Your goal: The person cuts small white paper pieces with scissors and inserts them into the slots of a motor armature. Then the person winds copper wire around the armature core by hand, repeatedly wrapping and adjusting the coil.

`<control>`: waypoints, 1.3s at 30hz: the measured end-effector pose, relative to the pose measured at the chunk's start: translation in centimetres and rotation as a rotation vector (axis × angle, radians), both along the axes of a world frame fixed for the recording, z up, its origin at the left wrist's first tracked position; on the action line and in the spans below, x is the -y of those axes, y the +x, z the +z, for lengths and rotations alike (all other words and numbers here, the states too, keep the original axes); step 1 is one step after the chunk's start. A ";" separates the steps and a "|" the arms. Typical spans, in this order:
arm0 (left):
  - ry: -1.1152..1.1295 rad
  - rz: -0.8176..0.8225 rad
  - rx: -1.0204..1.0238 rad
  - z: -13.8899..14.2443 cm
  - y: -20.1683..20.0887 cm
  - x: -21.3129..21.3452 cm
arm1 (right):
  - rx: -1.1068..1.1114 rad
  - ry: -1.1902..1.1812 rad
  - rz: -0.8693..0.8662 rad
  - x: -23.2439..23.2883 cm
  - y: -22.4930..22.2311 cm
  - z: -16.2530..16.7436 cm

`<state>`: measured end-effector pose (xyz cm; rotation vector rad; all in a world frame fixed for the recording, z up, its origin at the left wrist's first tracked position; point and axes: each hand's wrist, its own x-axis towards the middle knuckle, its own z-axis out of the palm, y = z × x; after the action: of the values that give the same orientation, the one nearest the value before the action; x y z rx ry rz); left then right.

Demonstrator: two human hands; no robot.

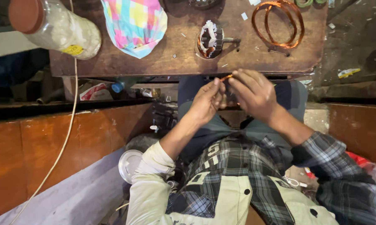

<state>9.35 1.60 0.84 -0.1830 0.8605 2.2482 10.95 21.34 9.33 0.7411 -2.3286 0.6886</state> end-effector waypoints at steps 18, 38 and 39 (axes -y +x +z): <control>-0.514 -0.191 -0.633 3.4 -2.2 0.7 | 0.169 0.094 0.109 0.6 -2.0 -1.0; -1.187 0.245 -1.361 6.7 -16.1 1.0 | 0.654 -0.659 -0.024 0.0 -13.4 -3.3; -1.215 0.224 -1.304 6.7 -16.2 1.0 | 0.647 -0.648 -0.016 0.0 -13.5 -3.3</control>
<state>-6.84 0.63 7.49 0.7652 2.8782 1.4701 -2.58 21.32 5.99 0.2080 -2.3882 1.7657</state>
